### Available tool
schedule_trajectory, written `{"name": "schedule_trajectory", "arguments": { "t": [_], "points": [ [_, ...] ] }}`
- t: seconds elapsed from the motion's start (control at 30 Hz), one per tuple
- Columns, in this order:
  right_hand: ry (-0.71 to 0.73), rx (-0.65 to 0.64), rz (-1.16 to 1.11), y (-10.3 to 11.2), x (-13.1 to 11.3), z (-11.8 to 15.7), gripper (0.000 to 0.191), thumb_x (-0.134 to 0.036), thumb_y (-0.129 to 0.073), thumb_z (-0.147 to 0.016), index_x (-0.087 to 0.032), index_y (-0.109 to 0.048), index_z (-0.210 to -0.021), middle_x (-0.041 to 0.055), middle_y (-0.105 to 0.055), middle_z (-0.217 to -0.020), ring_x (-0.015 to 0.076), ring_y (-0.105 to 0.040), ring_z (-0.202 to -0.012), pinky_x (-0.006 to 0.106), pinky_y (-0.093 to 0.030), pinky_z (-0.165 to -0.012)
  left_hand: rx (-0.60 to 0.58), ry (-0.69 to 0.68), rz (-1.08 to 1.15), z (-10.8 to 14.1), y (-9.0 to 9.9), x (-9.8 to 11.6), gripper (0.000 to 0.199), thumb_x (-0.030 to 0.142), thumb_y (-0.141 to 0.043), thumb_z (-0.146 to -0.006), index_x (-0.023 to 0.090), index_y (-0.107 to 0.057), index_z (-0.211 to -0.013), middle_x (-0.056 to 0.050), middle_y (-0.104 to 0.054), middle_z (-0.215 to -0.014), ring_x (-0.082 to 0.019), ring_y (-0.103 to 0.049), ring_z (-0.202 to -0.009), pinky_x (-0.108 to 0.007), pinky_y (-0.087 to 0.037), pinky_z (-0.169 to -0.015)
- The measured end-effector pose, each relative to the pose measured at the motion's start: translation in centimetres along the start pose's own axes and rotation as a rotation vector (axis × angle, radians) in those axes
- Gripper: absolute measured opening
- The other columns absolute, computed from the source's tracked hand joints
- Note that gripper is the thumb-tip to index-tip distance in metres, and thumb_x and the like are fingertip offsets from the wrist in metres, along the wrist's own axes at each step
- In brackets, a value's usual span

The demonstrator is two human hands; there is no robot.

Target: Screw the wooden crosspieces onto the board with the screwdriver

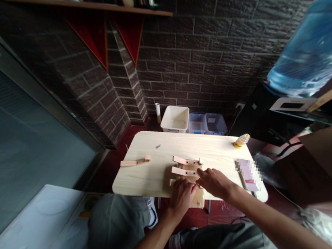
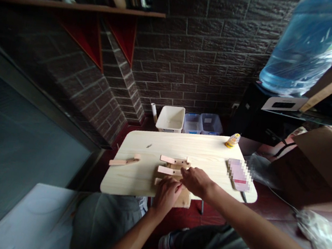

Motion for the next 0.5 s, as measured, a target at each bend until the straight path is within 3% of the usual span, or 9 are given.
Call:
{"name": "schedule_trajectory", "arguments": {
  "t": [0.23, 0.5],
  "points": [
    [0.041, 0.028, 0.014, -0.16, -0.42, -0.09, 0.036, -0.025, -0.049, -0.095, -0.006, -0.051, -0.125, 0.0218, -0.066, -0.111, 0.0286, -0.068, -0.094, 0.037, -0.052, -0.077, 0.009, -0.018, 0.001, 0.0, 0.21, -0.03, 0.008, 0.017, -0.067, -0.083, 0.021, -0.062, -0.079, -0.002, -0.063, -0.079, -0.02, -0.064, -0.085, -0.038, -0.051, -0.085],
    [0.188, 0.04, 0.008, 0.04, -0.46, -0.25, 0.031, -0.012, -0.044, -0.09, -0.007, -0.053, -0.12, 0.0154, -0.07, -0.095, 0.026, -0.069, -0.083, 0.035, -0.051, -0.066, 0.012, -0.018, 0.016, 0.02, -0.08, -0.18, 0.008, 0.019, -0.067, -0.084, 0.021, -0.062, -0.079, -0.004, -0.063, -0.078, -0.021, -0.064, -0.085, -0.039, -0.052, -0.085]
  ]
}}
Point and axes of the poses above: each hand's wrist, its own z-axis away from the middle knuckle, its own y-axis out of the back of the hand, x = y × z, the point moved 5 cm from there along -z, towards the middle knuckle
